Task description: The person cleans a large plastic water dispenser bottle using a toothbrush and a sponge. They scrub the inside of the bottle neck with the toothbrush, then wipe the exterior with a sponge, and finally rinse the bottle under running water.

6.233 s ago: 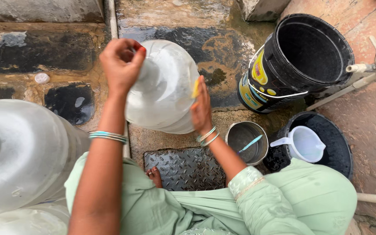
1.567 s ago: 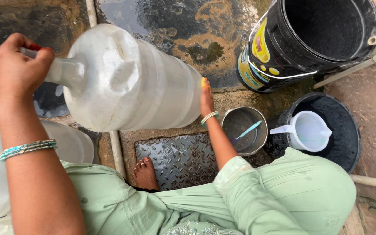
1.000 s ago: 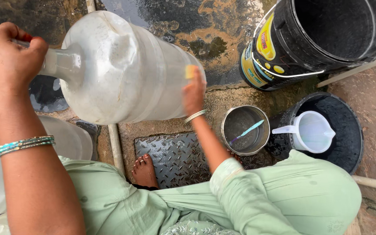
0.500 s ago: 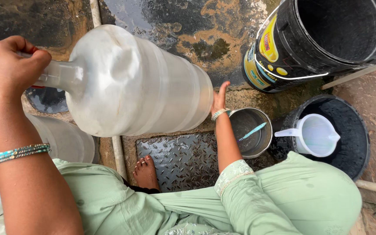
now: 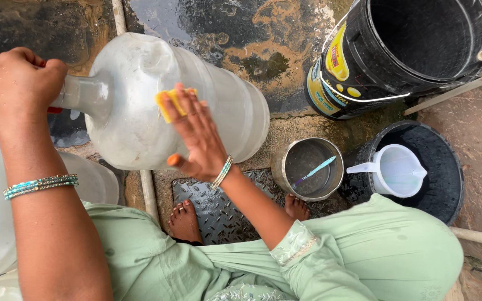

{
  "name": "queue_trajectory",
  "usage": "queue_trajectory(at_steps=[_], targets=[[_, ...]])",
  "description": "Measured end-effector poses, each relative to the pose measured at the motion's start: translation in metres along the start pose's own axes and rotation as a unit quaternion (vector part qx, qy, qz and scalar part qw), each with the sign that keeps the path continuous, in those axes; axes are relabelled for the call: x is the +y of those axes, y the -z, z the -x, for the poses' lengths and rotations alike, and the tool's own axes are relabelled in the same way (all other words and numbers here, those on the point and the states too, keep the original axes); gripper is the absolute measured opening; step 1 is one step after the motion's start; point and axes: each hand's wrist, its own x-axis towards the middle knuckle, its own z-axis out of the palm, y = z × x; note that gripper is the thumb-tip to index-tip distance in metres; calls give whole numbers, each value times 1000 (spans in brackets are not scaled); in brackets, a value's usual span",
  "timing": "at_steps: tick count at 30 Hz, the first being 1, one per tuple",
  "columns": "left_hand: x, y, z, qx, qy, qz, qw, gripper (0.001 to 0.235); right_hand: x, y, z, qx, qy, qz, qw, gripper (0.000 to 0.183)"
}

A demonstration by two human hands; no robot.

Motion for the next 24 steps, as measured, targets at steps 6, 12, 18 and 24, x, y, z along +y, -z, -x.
queue_trajectory(at_steps=[6, 12, 18, 24], targets=[[-15, -10, 2, 48, -81, -4, 996, 18, 158, 33, 47, 74, -284, 109, 950, 63], [-9, -18, -5, -8, 102, 68, 992, 24, 154, 18, 62, 128, -328, -19, 936, 75], [-25, -33, -18, 103, -87, -88, 987, 19, 25, -40, 19, 87, 0, -7, 996, 94], [-42, -47, -21, 32, 11, 46, 998, 17, 140, -4, 59, 77, -329, 177, 924, 78]])
